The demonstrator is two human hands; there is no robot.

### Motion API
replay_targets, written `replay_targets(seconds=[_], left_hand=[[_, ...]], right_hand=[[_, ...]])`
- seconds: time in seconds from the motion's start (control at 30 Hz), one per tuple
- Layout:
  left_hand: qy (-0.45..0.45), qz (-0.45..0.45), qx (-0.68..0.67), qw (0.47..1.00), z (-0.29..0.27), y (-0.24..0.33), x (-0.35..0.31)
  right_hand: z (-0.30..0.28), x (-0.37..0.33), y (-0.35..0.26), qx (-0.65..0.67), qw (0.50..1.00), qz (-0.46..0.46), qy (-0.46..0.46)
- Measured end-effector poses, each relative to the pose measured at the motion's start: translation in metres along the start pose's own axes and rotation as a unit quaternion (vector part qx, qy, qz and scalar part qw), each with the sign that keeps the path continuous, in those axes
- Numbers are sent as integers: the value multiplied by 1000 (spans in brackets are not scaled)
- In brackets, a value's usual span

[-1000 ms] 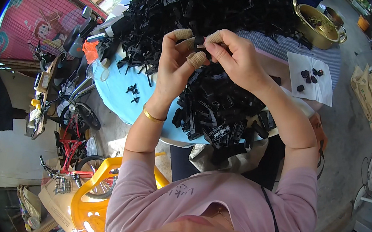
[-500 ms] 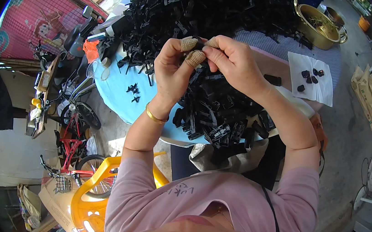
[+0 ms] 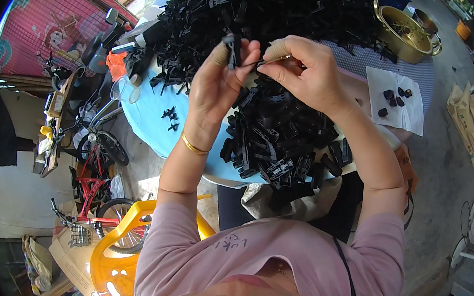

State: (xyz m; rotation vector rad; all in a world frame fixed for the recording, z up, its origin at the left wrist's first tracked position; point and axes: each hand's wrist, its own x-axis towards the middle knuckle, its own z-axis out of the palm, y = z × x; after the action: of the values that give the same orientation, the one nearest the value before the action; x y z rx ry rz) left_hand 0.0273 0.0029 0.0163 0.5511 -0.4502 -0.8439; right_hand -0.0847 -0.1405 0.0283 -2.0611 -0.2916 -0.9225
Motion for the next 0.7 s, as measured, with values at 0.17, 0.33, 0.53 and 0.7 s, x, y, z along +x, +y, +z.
replay_targets(seconds=[0.17,0.33,0.53,0.7], left_hand=[[-32,-11,185,982,8,-10,-7],[-81,27,378,922,13,-5,-14],[-92,132,386,908,6,-14,-11],[-62,142,333,930,9,-14,-11]], right_hand=[[3,0,0,64,998,-2,21],[1,0,3,127,984,123,12],[-2,2,10,156,975,153,-43],[0,2,2,171,962,197,-79]])
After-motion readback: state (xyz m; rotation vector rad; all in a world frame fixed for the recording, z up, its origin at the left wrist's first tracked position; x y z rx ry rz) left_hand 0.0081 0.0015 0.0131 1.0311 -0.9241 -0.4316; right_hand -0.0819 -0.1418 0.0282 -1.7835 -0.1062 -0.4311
